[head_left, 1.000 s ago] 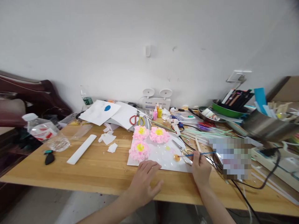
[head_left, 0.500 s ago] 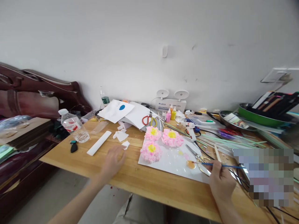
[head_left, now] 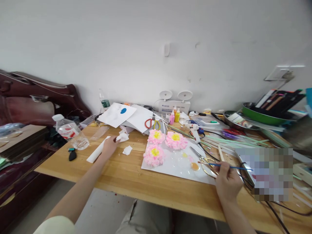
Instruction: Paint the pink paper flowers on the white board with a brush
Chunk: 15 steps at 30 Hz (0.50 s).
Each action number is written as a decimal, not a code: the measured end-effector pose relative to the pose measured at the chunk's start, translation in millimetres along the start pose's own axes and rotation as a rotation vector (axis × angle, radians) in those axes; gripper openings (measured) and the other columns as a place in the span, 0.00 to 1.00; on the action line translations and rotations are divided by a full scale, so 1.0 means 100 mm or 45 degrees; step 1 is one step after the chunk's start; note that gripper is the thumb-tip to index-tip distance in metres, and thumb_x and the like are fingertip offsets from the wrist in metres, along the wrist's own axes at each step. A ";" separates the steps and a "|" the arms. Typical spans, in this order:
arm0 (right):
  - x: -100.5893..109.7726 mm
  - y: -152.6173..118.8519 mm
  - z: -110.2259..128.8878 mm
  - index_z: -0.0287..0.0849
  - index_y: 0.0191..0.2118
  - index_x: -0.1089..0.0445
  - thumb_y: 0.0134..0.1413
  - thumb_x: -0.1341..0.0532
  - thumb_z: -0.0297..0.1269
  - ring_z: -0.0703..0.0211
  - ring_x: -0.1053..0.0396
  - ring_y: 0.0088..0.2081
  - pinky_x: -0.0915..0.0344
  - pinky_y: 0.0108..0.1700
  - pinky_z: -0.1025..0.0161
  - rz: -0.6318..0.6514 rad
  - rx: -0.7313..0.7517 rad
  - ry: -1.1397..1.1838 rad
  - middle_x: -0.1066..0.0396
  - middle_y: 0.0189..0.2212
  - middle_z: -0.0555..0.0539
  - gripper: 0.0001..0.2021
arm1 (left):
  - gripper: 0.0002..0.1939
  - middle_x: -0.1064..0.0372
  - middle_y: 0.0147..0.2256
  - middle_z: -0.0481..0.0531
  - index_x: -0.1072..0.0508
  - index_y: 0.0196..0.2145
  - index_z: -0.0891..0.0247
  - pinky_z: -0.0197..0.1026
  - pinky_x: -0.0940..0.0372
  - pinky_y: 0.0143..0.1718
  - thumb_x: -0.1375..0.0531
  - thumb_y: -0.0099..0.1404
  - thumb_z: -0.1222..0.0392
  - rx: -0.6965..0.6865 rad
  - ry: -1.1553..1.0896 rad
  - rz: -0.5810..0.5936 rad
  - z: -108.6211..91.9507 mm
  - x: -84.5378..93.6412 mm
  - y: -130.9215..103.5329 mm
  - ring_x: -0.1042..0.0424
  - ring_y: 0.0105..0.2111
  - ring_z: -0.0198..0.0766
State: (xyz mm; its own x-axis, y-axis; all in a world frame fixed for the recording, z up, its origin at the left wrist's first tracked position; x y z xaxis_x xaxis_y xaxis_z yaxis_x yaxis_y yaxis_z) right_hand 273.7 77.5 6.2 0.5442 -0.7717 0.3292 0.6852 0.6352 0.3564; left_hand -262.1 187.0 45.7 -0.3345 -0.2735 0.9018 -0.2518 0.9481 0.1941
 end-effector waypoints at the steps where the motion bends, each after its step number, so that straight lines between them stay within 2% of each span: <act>1: -0.01 0.00 -0.03 0.37 0.30 0.29 0.53 0.54 0.62 0.56 0.33 0.24 0.38 0.31 0.60 0.005 -0.026 0.014 0.30 0.21 0.43 0.31 | 0.14 0.30 0.32 0.55 0.29 0.34 0.66 0.38 0.43 0.34 0.47 0.59 0.54 0.015 -0.034 -0.026 -0.01 0.06 -0.03 0.33 0.33 0.41; 4: -0.07 0.01 -0.07 0.37 0.29 0.30 0.52 0.52 0.62 0.58 0.33 0.24 0.38 0.30 0.62 0.053 -0.080 0.047 0.29 0.21 0.44 0.30 | 0.18 0.31 0.30 0.52 0.30 0.36 0.66 0.37 0.43 0.32 0.48 0.59 0.49 0.040 -0.159 -0.074 -0.14 0.20 -0.18 0.34 0.30 0.39; 6: -0.11 0.01 -0.09 0.37 0.28 0.30 0.51 0.50 0.61 0.58 0.33 0.25 0.37 0.30 0.62 0.085 -0.152 0.075 0.29 0.21 0.44 0.28 | 0.19 0.32 0.28 0.49 0.30 0.35 0.64 0.36 0.43 0.30 0.48 0.58 0.46 0.023 -0.262 -0.068 -0.34 0.24 -0.35 0.35 0.29 0.38; 7: -0.11 0.02 -0.09 0.37 0.27 0.30 0.50 0.50 0.61 0.58 0.33 0.24 0.37 0.30 0.62 0.088 -0.194 0.113 0.30 0.20 0.44 0.28 | 0.19 0.32 0.27 0.48 0.30 0.33 0.64 0.36 0.42 0.30 0.47 0.57 0.45 0.018 -0.404 -0.049 -0.45 0.24 -0.46 0.35 0.29 0.38; 9: -0.11 0.02 -0.09 0.38 0.25 0.31 0.49 0.47 0.60 0.59 0.34 0.22 0.37 0.28 0.62 0.080 -0.284 0.238 0.31 0.19 0.46 0.26 | 0.20 0.33 0.25 0.48 0.30 0.32 0.65 0.37 0.42 0.28 0.45 0.54 0.44 0.009 -0.607 0.063 -0.74 0.15 -0.69 0.36 0.27 0.38; 12: -0.07 0.00 -0.02 0.38 0.25 0.33 0.46 0.42 0.57 0.62 0.36 0.21 0.38 0.27 0.63 0.057 -0.392 0.526 0.33 0.18 0.50 0.22 | 0.19 0.32 0.26 0.50 0.29 0.31 0.65 0.37 0.41 0.28 0.45 0.54 0.45 -0.104 -0.841 0.322 -1.30 -0.09 -1.05 0.35 0.28 0.38; 14: -0.01 -0.06 0.10 0.39 0.26 0.34 0.45 0.39 0.54 0.64 0.37 0.21 0.38 0.27 0.64 0.040 -0.418 0.749 0.34 0.19 0.52 0.19 | 0.15 0.33 0.26 0.49 0.30 0.29 0.64 0.37 0.42 0.28 0.45 0.56 0.48 -0.243 -0.860 0.409 -1.66 -0.22 -1.24 0.36 0.27 0.37; 15: 0.02 -0.09 0.18 0.40 0.26 0.35 0.44 0.38 0.52 0.65 0.37 0.21 0.38 0.27 0.64 0.030 -0.419 0.848 0.34 0.20 0.52 0.18 | 0.13 0.34 0.26 0.49 0.30 0.28 0.64 0.37 0.42 0.30 0.46 0.56 0.51 -0.312 -0.843 0.396 -1.81 -0.25 -1.31 0.36 0.27 0.36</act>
State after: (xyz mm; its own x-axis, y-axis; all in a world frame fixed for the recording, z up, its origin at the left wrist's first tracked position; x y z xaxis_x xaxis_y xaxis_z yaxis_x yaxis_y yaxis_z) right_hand 259.8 70.3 19.2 0.6670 -0.6803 -0.3039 0.7226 0.6901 0.0410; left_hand -56.0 98.6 67.4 -0.8499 0.0447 0.5251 0.1254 0.9849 0.1190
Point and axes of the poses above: each hand's wrist, its own y-axis towards the middle knuckle, its own x-axis out of the back of the hand, z = x × y, the point moved 8 cm from there along y, towards the middle knuckle
